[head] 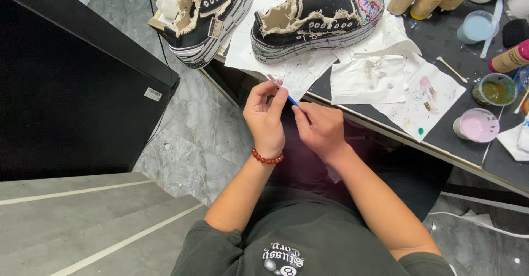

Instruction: The person mixes pink paint in a small plastic cup using a blue paintbrush. They add more pink paint from a bottle and continue stirring. The person then wipes the brush on a paper towel and picks up a black sneaker to inspect it.

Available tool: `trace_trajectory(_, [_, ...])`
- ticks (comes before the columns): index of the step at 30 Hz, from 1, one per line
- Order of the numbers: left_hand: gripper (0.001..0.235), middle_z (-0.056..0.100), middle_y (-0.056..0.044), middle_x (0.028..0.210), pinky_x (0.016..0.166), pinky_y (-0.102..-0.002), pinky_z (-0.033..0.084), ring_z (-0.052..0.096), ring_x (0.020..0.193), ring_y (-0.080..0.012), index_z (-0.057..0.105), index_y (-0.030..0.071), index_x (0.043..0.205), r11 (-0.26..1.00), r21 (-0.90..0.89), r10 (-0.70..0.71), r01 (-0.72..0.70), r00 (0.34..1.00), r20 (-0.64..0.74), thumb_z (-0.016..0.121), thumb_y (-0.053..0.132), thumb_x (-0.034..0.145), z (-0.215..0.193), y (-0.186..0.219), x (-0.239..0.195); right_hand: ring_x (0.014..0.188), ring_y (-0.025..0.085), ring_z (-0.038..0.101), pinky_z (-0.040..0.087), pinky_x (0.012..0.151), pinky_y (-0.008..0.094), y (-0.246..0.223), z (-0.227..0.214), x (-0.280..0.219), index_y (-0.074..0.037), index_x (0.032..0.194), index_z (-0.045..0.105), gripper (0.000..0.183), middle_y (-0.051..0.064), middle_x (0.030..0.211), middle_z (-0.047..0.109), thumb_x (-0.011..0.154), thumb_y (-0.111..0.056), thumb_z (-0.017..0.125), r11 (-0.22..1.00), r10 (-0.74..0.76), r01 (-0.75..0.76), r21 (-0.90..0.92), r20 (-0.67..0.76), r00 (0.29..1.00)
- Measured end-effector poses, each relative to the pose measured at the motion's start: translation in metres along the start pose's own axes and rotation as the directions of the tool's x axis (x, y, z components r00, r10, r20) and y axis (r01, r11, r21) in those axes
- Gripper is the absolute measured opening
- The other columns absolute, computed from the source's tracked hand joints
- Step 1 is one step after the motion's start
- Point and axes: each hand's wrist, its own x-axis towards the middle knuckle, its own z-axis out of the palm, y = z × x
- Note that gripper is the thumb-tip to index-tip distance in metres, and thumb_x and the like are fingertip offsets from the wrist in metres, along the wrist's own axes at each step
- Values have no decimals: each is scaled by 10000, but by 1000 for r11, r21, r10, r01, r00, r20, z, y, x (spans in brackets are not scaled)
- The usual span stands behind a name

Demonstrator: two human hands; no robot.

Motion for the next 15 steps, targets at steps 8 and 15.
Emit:
trace_trajectory(8, [313,557,-22,1139,881,-253,464,524,926,-78,632,25,1108,930,247,220,-273,949,225,821,-60,874,-6,10,-27,586,254,674,479,541,341,10,10,6,3,905,723,54,135,690,664,951,-17,744,970,237,-241,-44,-68,969])
trace_trajectory(15, [373,655,-150,1303,889,-335,491,603,1105,-187,629,-58,1324,921,-225,-304,318,948,97,573,77,981,-22,10,-16,522,135,614,450,521,280,9,-9,-14,14,894,727,80,90,633,646,946,-44,746,955,298,-297,27,-76,951])
